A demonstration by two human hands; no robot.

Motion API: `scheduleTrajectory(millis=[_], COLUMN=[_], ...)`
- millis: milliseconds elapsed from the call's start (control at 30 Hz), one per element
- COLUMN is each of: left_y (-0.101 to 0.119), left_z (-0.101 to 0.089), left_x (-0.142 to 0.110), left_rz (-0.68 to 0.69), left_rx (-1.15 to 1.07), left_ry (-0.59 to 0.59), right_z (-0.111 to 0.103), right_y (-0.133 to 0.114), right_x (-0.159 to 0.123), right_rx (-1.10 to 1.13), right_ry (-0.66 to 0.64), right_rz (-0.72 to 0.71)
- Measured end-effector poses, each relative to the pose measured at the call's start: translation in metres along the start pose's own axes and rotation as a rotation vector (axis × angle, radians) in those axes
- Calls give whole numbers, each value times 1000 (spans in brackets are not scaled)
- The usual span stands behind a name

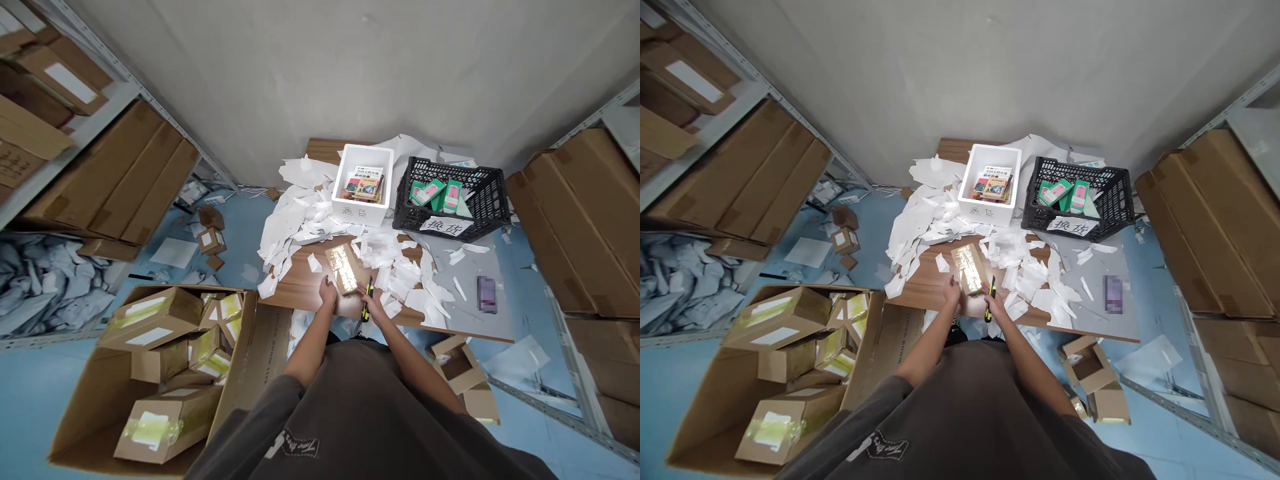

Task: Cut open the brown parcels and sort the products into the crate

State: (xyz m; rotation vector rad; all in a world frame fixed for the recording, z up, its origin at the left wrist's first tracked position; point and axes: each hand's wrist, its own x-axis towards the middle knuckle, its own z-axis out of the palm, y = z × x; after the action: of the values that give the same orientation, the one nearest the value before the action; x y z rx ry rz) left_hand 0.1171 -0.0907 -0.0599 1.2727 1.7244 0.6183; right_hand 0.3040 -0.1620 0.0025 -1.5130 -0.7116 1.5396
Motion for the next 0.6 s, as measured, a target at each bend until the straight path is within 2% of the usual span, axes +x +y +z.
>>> scheduleTrajectory(millis=[67,100,200,300,400,500,600], left_y=[10,16,35,46,44,37,32], left_z=[-18,-27,-46,-49,-44,-42,-40], left_x=[15,24,49,66,73,76,77], left_rz=[37,121,376,416,377,377,355], left_rx=[92,167,370,450,493,536,556], left_ry=[66,44,-161,-330,-413,-426,-407], right_z=[-8,-12,-20,-18,-3,24,53], right_y=[3,4,-1,-16,-40,-64,-83], right_x=[0,1,6,21,45,74,102], right_rx=[-38,-60,-148,-318,-559,-849,-1067], right_ry=[-13,-15,31,140,122,94,56], right_rz=[-6,-7,-7,-19,-76,-130,-68])
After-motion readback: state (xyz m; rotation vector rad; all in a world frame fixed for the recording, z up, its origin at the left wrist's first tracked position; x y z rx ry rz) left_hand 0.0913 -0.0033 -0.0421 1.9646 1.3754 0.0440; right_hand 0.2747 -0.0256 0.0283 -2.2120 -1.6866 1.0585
